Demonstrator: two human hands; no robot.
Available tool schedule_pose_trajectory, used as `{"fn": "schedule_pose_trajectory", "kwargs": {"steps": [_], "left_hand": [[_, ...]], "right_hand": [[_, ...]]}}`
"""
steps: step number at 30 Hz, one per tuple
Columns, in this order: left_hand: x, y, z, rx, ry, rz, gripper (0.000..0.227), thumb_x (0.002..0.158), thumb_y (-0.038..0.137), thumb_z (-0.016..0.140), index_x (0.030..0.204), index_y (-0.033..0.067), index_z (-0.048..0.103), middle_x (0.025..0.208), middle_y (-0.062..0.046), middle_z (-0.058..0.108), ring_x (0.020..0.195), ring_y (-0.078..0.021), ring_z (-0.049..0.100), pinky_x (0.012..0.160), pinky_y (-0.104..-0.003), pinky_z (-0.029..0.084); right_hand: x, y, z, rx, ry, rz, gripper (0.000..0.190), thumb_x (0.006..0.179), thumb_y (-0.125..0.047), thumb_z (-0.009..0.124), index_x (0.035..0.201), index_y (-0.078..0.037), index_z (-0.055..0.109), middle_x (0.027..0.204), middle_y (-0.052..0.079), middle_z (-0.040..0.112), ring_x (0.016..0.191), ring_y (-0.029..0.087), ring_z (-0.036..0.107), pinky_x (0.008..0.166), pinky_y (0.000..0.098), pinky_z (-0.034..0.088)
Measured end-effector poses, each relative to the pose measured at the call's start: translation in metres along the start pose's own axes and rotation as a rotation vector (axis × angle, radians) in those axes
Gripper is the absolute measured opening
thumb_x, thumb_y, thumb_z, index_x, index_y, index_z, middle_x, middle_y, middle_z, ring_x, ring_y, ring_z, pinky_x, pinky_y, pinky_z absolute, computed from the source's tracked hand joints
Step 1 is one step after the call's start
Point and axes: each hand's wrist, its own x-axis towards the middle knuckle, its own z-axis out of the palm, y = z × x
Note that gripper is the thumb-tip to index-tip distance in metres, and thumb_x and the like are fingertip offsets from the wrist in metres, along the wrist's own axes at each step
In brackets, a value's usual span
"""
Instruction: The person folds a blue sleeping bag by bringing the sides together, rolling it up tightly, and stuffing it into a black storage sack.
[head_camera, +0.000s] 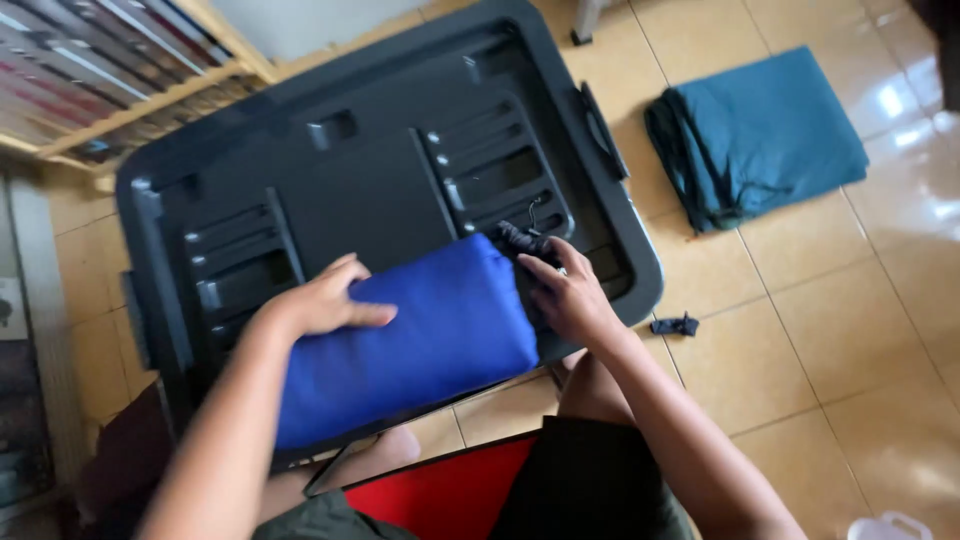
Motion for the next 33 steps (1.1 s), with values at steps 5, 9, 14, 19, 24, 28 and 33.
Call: {"fn": "schedule_pose_trajectory", "kwargs": {"steps": [5,9,14,19,24,28,33], "left_hand": [[-0.024,0.035,-0.007,-0.007,-0.179,-0.067,0.115,0.055,0.087,0.075,0.146,0.0193,0.055,0.161,-0.011,0.046,0.152,-0.028,0.039,0.127,-0.045,0.03],[-0.009,0.023,0.011,-0.117,-0.117,-0.015,0.123,0.052,0.087,0.079,0.148,0.0126,0.055,0.159,-0.019,0.047,0.149,-0.0352,0.042,0.124,-0.048,0.033],[-0.052,0.028,0.011,-0.131,-0.07,-0.066,0.132,0.052,0.091,0.075,0.154,0.0125,0.047,0.161,-0.015,0.044,0.152,-0.0297,0.038,0.125,-0.047,0.03],[-0.092,0.034,0.029,-0.196,0.007,-0.059,0.134,0.052,0.093,0.073,0.154,0.0093,0.047,0.161,-0.014,0.044,0.151,-0.0288,0.039,0.125,-0.046,0.031],[-0.165,0.045,0.064,-0.244,0.112,-0.103,0.133,0.055,0.096,0.066,0.155,0.0116,0.044,0.158,-0.013,0.048,0.148,-0.0273,0.043,0.122,-0.043,0.037],[-0.217,0.048,0.125,-0.476,0.203,-0.151,0.124,0.069,0.094,0.056,0.151,0.0029,0.038,0.151,-0.023,0.051,0.142,-0.0358,0.05,0.119,-0.047,0.041],[-0.227,0.03,0.185,-0.614,0.345,-0.226,0.108,0.072,0.092,0.061,0.135,0.0049,0.047,0.134,-0.022,0.062,0.125,-0.0386,0.065,0.105,-0.049,0.054]], "right_hand": [[-0.056,-0.113,-0.041,0.971,0.412,0.859,0.051,0.097,-0.022,0.068,0.143,-0.006,0.055,0.137,0.032,0.061,0.126,0.045,0.061,0.105,0.0528,0.05],[-0.095,-0.107,0.041,1.574,0.274,0.833,0.079,0.089,-0.051,0.062,0.158,-0.021,0.039,0.139,0.017,0.058,0.117,0.04,0.059,0.102,0.0569,0.046],[-0.065,-0.141,0.051,1.487,0.53,0.838,0.096,0.087,-0.023,0.08,0.159,-0.035,0.017,0.153,0.02,0.035,0.132,0.038,0.042,0.103,0.0611,0.041],[-0.084,-0.18,0.054,1.545,0.502,0.836,0.092,0.093,-0.032,0.073,0.163,-0.035,0.014,0.159,0.016,0.033,0.139,0.039,0.041,0.109,0.063,0.038],[-0.097,-0.186,0.048,1.584,0.43,0.754,0.096,0.094,-0.05,0.066,0.165,-0.033,0.003,0.168,0.026,0.017,0.149,0.053,0.026,0.111,0.0762,0.029],[-0.102,-0.189,0.018,1.43,0.125,0.695,0.091,0.09,-0.057,0.062,0.165,-0.036,0.014,0.168,0.028,0.017,0.152,0.052,0.021,0.121,0.0676,0.017],[-0.103,-0.191,0.022,1.31,-0.135,0.725,0.087,0.084,-0.059,0.065,0.161,-0.038,0.032,0.161,0.033,0.031,0.144,0.053,0.035,0.121,0.0638,0.022]]}}
